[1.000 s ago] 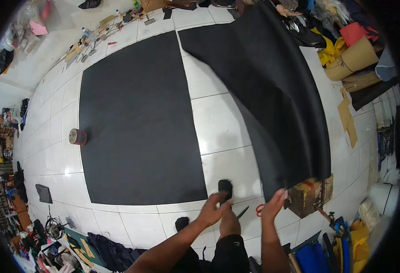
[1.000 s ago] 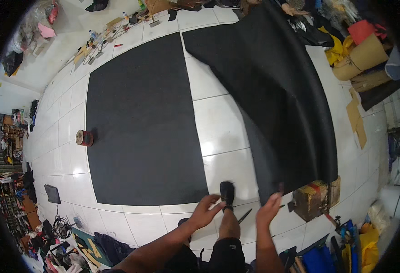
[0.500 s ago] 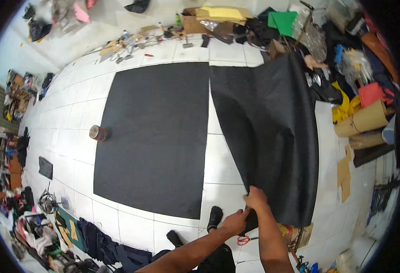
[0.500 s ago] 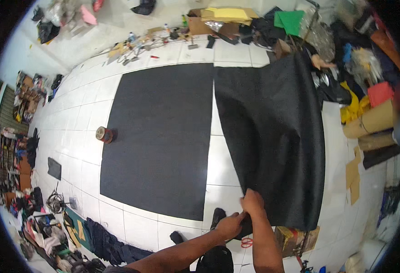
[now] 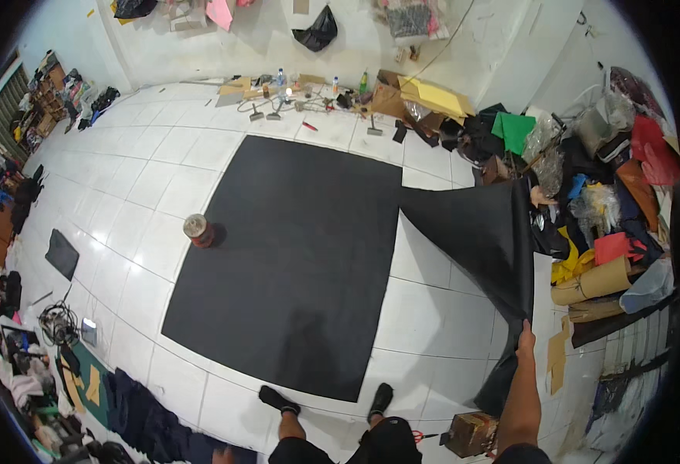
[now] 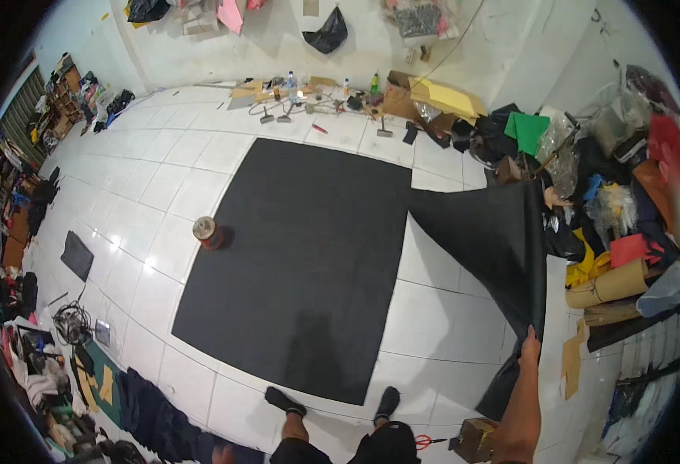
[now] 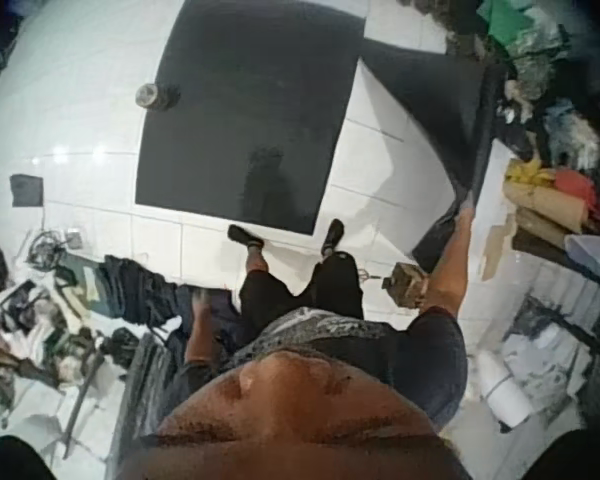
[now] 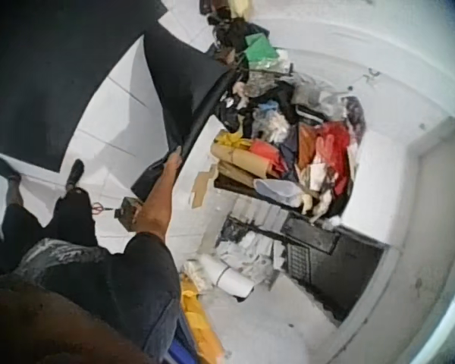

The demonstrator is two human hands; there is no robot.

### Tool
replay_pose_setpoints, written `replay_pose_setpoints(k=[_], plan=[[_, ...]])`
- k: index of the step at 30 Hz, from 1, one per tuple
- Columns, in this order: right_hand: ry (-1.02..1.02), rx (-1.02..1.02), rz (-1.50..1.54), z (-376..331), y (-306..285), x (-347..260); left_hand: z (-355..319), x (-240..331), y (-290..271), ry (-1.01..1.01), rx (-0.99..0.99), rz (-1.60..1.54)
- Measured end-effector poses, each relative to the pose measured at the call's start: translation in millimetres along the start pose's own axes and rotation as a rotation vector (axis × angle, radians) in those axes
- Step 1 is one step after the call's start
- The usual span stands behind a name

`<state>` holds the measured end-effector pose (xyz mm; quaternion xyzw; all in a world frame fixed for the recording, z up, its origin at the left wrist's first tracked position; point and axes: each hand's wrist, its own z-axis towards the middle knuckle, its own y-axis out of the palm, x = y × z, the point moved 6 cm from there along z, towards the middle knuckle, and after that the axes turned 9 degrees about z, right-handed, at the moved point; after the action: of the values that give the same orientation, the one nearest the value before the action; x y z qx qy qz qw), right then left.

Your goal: The person cuts sheets of fabric with scissors, folds and aligns the layers on top of each other on the floor, and places a cylindrical weight on the fabric.

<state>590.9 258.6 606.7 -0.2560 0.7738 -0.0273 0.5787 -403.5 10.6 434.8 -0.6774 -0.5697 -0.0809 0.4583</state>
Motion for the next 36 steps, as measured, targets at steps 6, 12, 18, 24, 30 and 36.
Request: replay_pose_setpoints(k=[6, 12, 18, 24, 30, 36], plan=[[0.069, -0.22, -0.532, -190.9, 89.7, 5.6, -58.0, -57.1, -217.6, -0.266, 0.058, -0.062], [-0.225, 0.011, -0.778, -229.7, 44.0, 64.8, 25.1, -20.9, -293.3, -0.31, 0.016, -0.132], [0.059, 0.024, -0.933, -390.6, 172.2, 17.2, 216.3, 56.6, -434.5, -0.23, -0.045, 0.054], [0.144, 0.248, -0.952, -459.4, 221.6, -3.8, 431.0, 149.4, -495.6, -0.194, -0.127, 0.129], [0.221, 0.269, -1.0, -540.2, 319.4, -16.8, 590.5, 249.2, -554.0, -0.195, -0.184, 0.174], [0.199, 0.31, -0.882, -620.4, 444.2, -45.9, 832.0, 528.1, -581.0, 0.199, -0.235, 0.529]])
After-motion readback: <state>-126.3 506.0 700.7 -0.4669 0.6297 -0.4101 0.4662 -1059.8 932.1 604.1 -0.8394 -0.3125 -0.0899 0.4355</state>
